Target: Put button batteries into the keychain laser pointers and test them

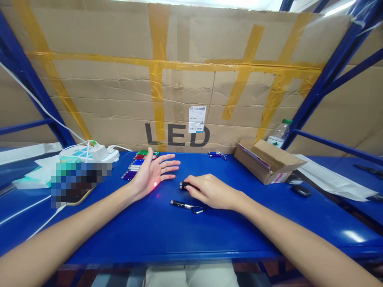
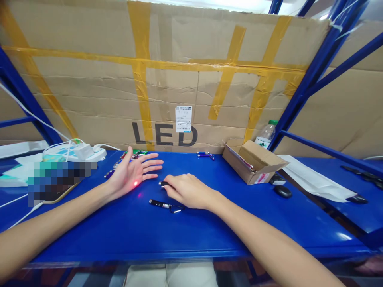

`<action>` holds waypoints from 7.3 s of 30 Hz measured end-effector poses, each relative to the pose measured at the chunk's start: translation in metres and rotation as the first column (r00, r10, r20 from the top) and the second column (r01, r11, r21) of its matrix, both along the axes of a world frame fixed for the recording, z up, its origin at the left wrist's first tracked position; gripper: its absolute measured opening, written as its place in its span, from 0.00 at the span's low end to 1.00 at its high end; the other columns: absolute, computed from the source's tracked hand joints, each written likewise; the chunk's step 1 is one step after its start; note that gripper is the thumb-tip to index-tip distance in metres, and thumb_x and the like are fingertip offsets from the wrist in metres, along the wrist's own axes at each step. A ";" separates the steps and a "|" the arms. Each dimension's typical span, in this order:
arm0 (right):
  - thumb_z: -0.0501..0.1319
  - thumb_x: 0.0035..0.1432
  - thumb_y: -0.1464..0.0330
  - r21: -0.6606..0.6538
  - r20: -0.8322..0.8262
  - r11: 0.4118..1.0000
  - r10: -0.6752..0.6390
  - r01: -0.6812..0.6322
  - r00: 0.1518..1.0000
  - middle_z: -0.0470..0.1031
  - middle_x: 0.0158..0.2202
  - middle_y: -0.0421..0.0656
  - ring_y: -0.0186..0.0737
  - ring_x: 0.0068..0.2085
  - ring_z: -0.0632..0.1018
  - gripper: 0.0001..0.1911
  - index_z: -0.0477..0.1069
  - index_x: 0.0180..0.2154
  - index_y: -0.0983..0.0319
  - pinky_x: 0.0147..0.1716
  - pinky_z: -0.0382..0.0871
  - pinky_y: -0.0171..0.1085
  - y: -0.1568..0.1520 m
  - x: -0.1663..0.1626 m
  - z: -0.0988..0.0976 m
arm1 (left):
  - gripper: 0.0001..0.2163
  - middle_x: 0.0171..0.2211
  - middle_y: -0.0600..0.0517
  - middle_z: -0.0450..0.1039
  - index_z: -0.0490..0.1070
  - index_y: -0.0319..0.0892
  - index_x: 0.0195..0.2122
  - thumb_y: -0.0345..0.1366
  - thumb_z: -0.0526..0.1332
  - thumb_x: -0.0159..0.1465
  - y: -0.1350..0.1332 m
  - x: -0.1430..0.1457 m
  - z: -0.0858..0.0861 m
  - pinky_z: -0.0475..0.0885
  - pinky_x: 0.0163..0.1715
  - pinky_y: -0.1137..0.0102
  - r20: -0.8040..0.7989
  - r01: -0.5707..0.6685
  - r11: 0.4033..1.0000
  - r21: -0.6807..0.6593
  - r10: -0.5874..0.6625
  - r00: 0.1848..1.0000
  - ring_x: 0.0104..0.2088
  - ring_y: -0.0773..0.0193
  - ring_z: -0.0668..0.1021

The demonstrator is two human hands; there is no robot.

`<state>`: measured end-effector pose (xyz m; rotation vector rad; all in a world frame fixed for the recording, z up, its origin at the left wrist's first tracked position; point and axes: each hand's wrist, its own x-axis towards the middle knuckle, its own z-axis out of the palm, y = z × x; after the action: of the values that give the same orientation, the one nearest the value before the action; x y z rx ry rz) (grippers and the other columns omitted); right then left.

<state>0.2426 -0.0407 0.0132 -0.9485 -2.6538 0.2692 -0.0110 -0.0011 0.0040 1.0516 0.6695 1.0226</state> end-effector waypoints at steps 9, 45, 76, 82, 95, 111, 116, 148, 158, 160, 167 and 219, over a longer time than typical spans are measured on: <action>0.52 0.79 0.66 0.042 -0.081 0.998 -0.033 0.036 0.996 0.84 0.43 0.47 0.44 0.39 0.83 0.11 0.72 0.52 0.60 0.39 0.70 0.37 -0.002 0.000 -0.001 | 0.40 0.65 0.33 0.74 0.73 0.38 0.65 0.68 0.45 0.73 0.000 0.000 -0.001 0.77 0.52 0.56 0.009 0.003 1.000 0.024 -0.004 1.000 0.62 0.42 0.77; 0.51 0.80 0.65 0.062 0.064 0.973 -0.228 0.224 0.972 0.85 0.43 0.48 0.47 0.42 0.85 0.12 0.71 0.53 0.60 0.38 0.65 0.38 0.003 0.001 0.004 | 0.40 0.65 0.34 0.74 0.73 0.38 0.65 0.67 0.43 0.74 -0.003 0.000 0.004 0.79 0.50 0.58 0.005 -0.004 1.000 0.026 0.004 1.000 0.60 0.44 0.79; 0.49 0.80 0.66 -0.044 0.059 0.998 -0.034 0.036 0.998 0.81 0.41 0.44 0.43 0.38 0.81 0.11 0.67 0.54 0.58 0.37 0.64 0.38 -0.001 0.000 0.004 | 0.39 0.63 0.33 0.75 0.72 0.37 0.66 0.67 0.45 0.74 0.000 -0.002 0.001 0.77 0.52 0.57 0.012 0.019 0.998 0.058 -0.020 1.000 0.61 0.43 0.78; 0.49 0.80 0.66 -0.019 0.064 0.997 -0.070 0.071 0.996 0.83 0.45 0.47 0.45 0.41 0.83 0.12 0.65 0.58 0.59 0.39 0.65 0.38 0.000 0.001 0.002 | 0.39 0.63 0.32 0.76 0.71 0.37 0.66 0.67 0.45 0.74 -0.002 0.000 0.003 0.78 0.50 0.58 0.018 0.010 0.999 0.053 -0.011 1.000 0.59 0.43 0.79; 0.49 0.80 0.65 -0.067 0.051 0.998 0.018 -0.015 0.999 0.82 0.41 0.43 0.42 0.38 0.81 0.12 0.67 0.57 0.58 0.37 0.65 0.37 -0.007 -0.003 0.004 | 0.40 0.63 0.32 0.75 0.72 0.36 0.65 0.67 0.46 0.73 -0.002 0.001 0.003 0.78 0.50 0.57 0.030 0.015 0.999 0.036 -0.016 0.999 0.60 0.42 0.78; 0.49 0.80 0.66 -0.062 0.066 0.998 0.030 -0.026 0.997 0.83 0.43 0.45 0.43 0.40 0.83 0.11 0.68 0.55 0.58 0.39 0.66 0.37 -0.004 -0.003 0.003 | 0.40 0.63 0.31 0.75 0.72 0.36 0.65 0.68 0.48 0.72 0.001 -0.001 0.000 0.78 0.49 0.57 0.034 0.020 0.999 0.041 -0.021 0.999 0.58 0.42 0.80; 0.49 0.80 0.65 -0.002 0.111 0.989 -0.145 0.146 0.983 0.83 0.41 0.46 0.46 0.37 0.83 0.11 0.66 0.56 0.59 0.35 0.62 0.38 -0.002 -0.002 0.006 | 0.39 0.64 0.32 0.75 0.73 0.37 0.65 0.67 0.46 0.73 -0.001 -0.001 0.002 0.78 0.50 0.57 0.029 0.015 0.999 0.035 -0.016 0.999 0.60 0.42 0.79; 0.56 0.78 0.65 -0.037 0.130 0.999 -0.030 0.036 0.991 0.82 0.50 0.45 0.47 0.48 0.82 0.08 0.71 0.53 0.57 0.42 0.68 0.39 0.000 0.000 0.001 | 0.40 0.64 0.34 0.75 0.72 0.38 0.65 0.68 0.43 0.74 -0.002 0.000 0.003 0.78 0.50 0.58 -0.002 0.018 0.999 0.043 -0.018 1.000 0.59 0.44 0.79; 0.64 0.72 0.66 -0.036 0.120 0.997 -0.070 0.075 0.990 0.80 0.44 0.40 0.42 0.40 0.80 0.06 0.68 0.44 0.57 0.36 0.63 0.37 0.001 0.002 0.001 | 0.39 0.63 0.34 0.76 0.73 0.38 0.64 0.67 0.44 0.74 -0.002 0.001 0.003 0.78 0.49 0.59 -0.001 0.018 0.999 0.045 -0.018 1.000 0.57 0.45 0.79; 0.64 0.72 0.67 -0.027 0.130 0.996 -0.077 0.081 0.989 0.80 0.45 0.41 0.42 0.42 0.79 0.05 0.68 0.44 0.57 0.37 0.64 0.37 0.000 0.002 0.002 | 0.39 0.63 0.34 0.76 0.73 0.38 0.64 0.67 0.44 0.74 -0.002 0.001 0.003 0.78 0.49 0.59 -0.001 0.017 0.999 0.046 -0.017 1.000 0.57 0.45 0.80; 0.59 0.76 0.64 0.103 0.288 0.982 -0.185 0.162 0.940 0.78 0.50 0.48 0.50 0.48 0.79 0.06 0.71 0.48 0.58 0.35 0.67 0.39 0.001 0.002 0.002 | 0.40 0.63 0.34 0.76 0.73 0.38 0.64 0.68 0.44 0.74 -0.003 0.001 0.003 0.78 0.48 0.59 -0.010 0.010 0.999 0.051 -0.009 1.000 0.56 0.46 0.80; 0.51 0.74 0.67 -0.209 -0.184 0.974 -0.129 0.089 0.974 0.74 0.39 0.38 0.39 0.33 0.72 0.05 0.57 0.49 0.55 0.36 0.63 0.37 -0.007 -0.007 0.004 | 0.38 0.56 0.34 0.80 0.76 0.37 0.61 0.67 0.46 0.74 -0.001 0.000 0.003 0.78 0.45 0.61 0.002 0.052 0.998 0.034 -0.053 0.999 0.50 0.48 0.82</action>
<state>0.2353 -0.0480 0.0168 -1.0658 -2.4178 0.5813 -0.0107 -0.0020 0.0071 1.0920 0.6212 0.9926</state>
